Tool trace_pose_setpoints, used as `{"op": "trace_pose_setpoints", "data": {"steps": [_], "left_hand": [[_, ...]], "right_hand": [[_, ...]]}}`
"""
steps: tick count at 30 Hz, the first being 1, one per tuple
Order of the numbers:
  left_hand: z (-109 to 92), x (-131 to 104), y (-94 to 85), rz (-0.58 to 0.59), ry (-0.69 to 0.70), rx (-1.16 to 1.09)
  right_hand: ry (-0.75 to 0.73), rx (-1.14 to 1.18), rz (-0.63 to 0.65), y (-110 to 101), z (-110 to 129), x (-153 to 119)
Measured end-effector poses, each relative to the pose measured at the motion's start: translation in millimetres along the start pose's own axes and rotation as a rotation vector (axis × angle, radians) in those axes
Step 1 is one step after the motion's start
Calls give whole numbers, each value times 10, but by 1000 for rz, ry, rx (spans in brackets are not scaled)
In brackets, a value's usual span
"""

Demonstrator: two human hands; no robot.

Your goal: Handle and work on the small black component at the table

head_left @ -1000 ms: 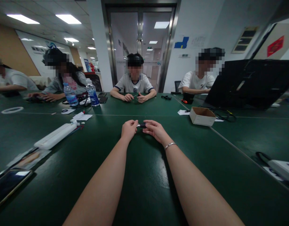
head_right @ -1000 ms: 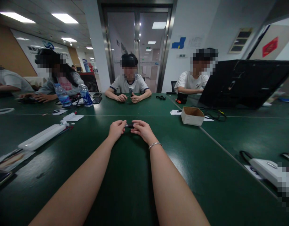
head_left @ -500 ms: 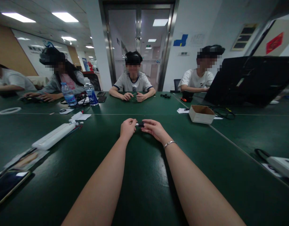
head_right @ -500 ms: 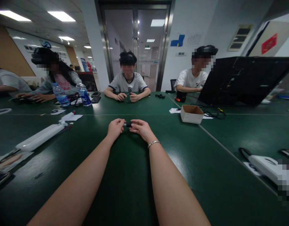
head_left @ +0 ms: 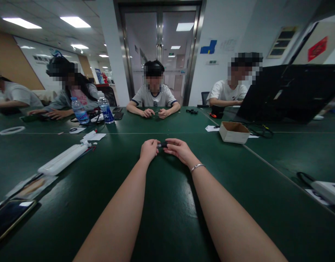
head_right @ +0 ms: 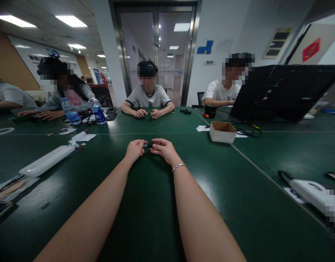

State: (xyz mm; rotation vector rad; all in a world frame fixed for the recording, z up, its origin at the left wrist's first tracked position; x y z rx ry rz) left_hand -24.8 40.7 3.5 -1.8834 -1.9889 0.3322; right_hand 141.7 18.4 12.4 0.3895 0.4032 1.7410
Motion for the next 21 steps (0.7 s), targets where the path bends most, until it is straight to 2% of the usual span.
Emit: {"op": "trace_pose_setpoints", "data": {"steps": [9,16,21], "left_hand": [[9,-9,34,-30,95,-68],[-25,-23,36,-24,129,-152],[-47,-42,41,19,76,-172]], "right_hand": [[-20,3,-99,8,18,7],[-28,0,-97,-13,9,19],[-28,2,-100,-16,-1,29]]}}
Point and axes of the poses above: each hand's wrist, its own x-axis towards the middle knuckle, its own y-axis out of the palm, z = x × y, the point moved 1 cm from there along x, towards the middle knuckle, and after that the axes turned 5 degrees about x, right-handed, at the moved point
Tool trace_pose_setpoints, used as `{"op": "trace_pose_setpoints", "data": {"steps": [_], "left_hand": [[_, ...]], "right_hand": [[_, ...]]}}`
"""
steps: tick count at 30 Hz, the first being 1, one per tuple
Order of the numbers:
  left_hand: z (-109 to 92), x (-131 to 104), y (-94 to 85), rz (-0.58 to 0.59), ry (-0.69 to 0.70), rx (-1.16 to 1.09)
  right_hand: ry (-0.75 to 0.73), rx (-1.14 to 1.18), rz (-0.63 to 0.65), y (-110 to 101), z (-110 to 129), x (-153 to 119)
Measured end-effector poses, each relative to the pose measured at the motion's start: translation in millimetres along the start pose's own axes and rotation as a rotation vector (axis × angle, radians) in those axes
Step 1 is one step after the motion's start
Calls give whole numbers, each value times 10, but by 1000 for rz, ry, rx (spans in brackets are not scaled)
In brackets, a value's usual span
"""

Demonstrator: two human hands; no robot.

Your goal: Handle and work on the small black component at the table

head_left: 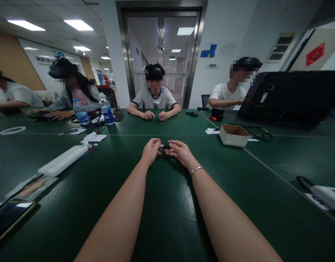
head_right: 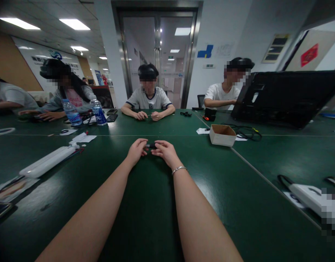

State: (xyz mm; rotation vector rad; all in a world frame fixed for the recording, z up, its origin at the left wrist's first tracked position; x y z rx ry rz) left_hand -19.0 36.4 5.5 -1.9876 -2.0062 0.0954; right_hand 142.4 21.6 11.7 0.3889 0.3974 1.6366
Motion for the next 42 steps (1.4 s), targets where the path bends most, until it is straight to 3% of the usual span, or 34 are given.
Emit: {"op": "trace_pose_setpoints", "data": {"steps": [5,18,26,30,35,42], "left_hand": [[31,12,18,25,62,-18],[27,4,21,69,48,-5],[32,20,15,15,39,-1],[43,24,15,-10,101,39],[40,25,11,57,-15,4],[-37,-26,5,58,-1,-7]], "right_hand": [[6,-6,5,14,10,-12],[23,-20,6,30,31,-40],[9,2,14,15,12,-21],[12,-3,21,17,12,-23],[6,-8,23,15,8,-17],[5,-27,27,2,-9,0]]}}
Point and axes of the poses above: each hand's wrist, its own x-axis towards the middle knuckle, its own y-axis out of the palm, z = x × y, the point moved 1 cm from there along x, towards the middle knuckle, and after that the axes turned 5 degrees about x, right-handed, at the moved point
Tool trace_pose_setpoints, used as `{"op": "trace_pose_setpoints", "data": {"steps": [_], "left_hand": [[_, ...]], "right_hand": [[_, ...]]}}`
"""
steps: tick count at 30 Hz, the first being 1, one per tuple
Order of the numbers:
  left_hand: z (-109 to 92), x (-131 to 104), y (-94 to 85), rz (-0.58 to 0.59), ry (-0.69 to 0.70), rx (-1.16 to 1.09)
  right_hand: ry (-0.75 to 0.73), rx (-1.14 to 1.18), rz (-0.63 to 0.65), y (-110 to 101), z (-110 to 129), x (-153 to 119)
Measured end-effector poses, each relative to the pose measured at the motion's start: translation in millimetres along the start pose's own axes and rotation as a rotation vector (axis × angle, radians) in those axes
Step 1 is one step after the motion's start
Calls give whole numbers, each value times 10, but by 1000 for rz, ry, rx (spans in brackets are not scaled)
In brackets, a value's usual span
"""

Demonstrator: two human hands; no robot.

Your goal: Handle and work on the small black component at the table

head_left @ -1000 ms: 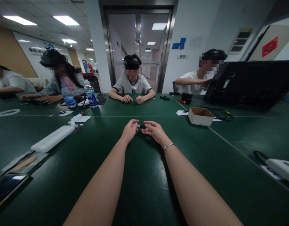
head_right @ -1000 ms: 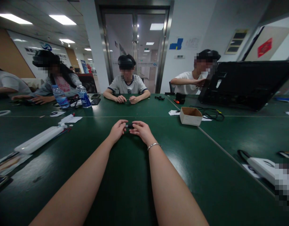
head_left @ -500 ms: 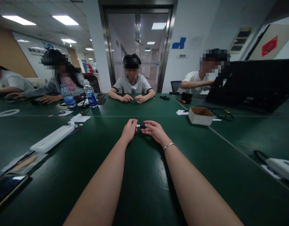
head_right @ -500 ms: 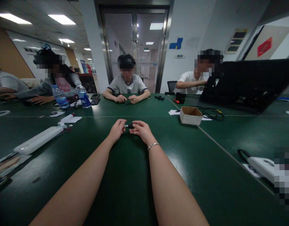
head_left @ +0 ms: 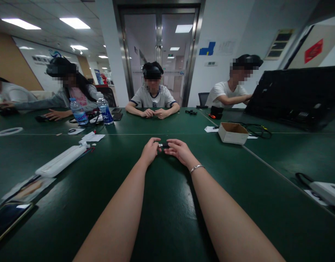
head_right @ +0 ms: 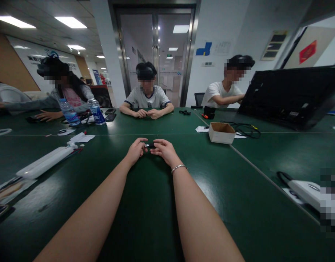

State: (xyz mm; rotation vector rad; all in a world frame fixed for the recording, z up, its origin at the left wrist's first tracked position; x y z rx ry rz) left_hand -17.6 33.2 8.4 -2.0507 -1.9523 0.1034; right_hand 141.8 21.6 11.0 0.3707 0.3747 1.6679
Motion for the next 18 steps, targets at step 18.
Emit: {"op": "trace_pose_setpoints", "data": {"steps": [18], "left_hand": [[30,26,5,-3,-10,21]], "right_hand": [[9,5,13,21,32,-32]]}}
Point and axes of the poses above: each hand's wrist, its own x-axis towards the middle knuckle, its own y-axis out of the palm, z = x × y, the point moved 1 cm from there along x, towards the middle knuckle, and after that the axes turned 5 degrees about x, right-handed, at the moved point
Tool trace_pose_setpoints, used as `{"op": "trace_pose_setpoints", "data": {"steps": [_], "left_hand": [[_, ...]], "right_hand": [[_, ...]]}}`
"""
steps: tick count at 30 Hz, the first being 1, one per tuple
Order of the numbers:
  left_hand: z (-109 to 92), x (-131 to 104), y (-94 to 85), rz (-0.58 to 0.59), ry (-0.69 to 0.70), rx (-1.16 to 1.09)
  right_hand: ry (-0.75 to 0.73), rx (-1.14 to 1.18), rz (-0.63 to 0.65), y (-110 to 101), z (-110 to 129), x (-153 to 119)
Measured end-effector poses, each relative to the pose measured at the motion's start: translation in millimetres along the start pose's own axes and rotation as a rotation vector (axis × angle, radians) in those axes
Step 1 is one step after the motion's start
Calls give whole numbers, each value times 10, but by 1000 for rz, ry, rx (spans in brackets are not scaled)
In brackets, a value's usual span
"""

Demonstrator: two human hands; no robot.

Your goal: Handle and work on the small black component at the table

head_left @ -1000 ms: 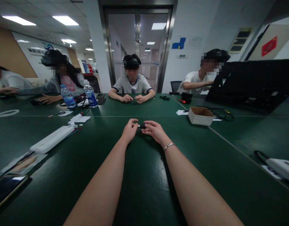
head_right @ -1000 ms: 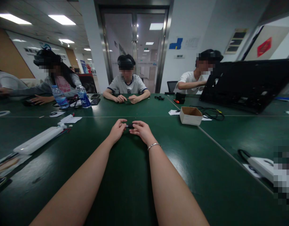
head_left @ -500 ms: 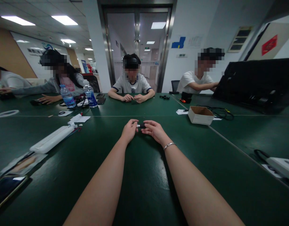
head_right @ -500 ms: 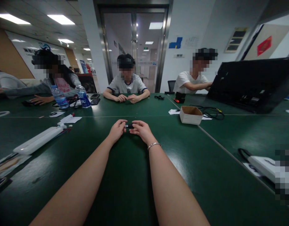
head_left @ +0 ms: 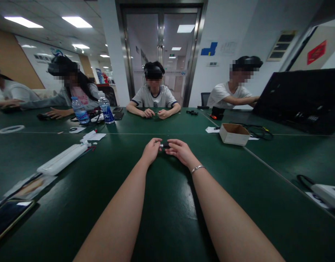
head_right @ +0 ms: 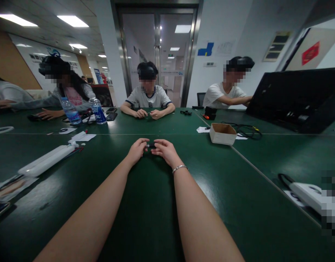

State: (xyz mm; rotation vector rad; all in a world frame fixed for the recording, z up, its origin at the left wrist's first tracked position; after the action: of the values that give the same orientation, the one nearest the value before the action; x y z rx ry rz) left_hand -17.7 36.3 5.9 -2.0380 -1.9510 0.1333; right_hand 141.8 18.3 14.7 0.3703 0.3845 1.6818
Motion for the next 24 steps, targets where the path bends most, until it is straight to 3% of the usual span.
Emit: {"op": "trace_pose_setpoints", "data": {"steps": [12,17,24], "left_hand": [[-37,-40,0,13,70,-43],[-57,-65,-9,14,132,-65],[-126,-75,-30,25,82,-93]], "right_hand": [[-11,-8,54,-3,7,-7],[60,-101,75,15,10,-7],[31,-73,165,17,34,-42]]}}
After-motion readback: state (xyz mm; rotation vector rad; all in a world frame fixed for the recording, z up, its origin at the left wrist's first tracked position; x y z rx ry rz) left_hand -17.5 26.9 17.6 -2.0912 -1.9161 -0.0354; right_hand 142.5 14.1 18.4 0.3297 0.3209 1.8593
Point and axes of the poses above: each hand's wrist, its own x-axis towards the middle knuckle, its own y-axis out of the palm, z = x × y, the point moved 1 cm from there along x, towards the middle knuckle, and after that the axes turned 5 degrees about x, right-handed, at the moved point
